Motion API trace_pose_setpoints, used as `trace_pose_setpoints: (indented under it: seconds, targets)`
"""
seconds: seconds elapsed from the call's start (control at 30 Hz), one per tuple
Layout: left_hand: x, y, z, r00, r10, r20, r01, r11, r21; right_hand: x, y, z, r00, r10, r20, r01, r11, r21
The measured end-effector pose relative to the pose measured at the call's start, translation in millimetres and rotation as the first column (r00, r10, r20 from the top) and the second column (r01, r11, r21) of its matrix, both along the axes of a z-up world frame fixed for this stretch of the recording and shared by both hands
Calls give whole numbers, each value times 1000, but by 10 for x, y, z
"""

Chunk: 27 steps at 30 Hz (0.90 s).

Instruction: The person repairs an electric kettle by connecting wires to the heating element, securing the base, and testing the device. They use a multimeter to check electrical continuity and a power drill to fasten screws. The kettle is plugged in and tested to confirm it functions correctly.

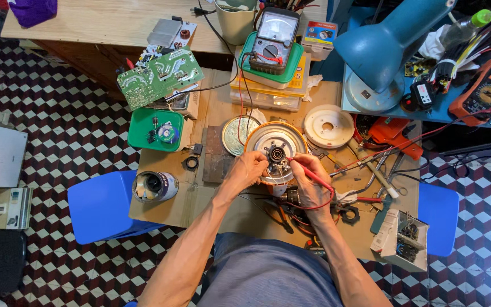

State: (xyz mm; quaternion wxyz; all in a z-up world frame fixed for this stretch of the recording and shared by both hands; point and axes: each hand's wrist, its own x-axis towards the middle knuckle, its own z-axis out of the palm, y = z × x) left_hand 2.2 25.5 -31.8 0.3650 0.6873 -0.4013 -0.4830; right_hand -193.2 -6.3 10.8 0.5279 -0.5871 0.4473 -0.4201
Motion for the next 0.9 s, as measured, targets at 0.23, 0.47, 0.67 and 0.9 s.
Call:
trace_pose_setpoints:
  seconds: [0.23,0.47,0.67,0.9]
  targets:
    - [11,0,26,1000,-22,14,22,1000,16,-43,-60,-155,1000,6,14,-8,995,96]
    - [1,-8,56,999,-15,41,13,999,46,0,-56,-138,1000,29,-6,-29,997,66]
    - [-4,-19,73,1000,-15,18,13,996,83,-1,-60,-113,998,47,42,-50,995,90]
    - [-12,-18,68,1000,-8,6,8,999,43,27,-71,-147,999,43,-20,-42,998,53]
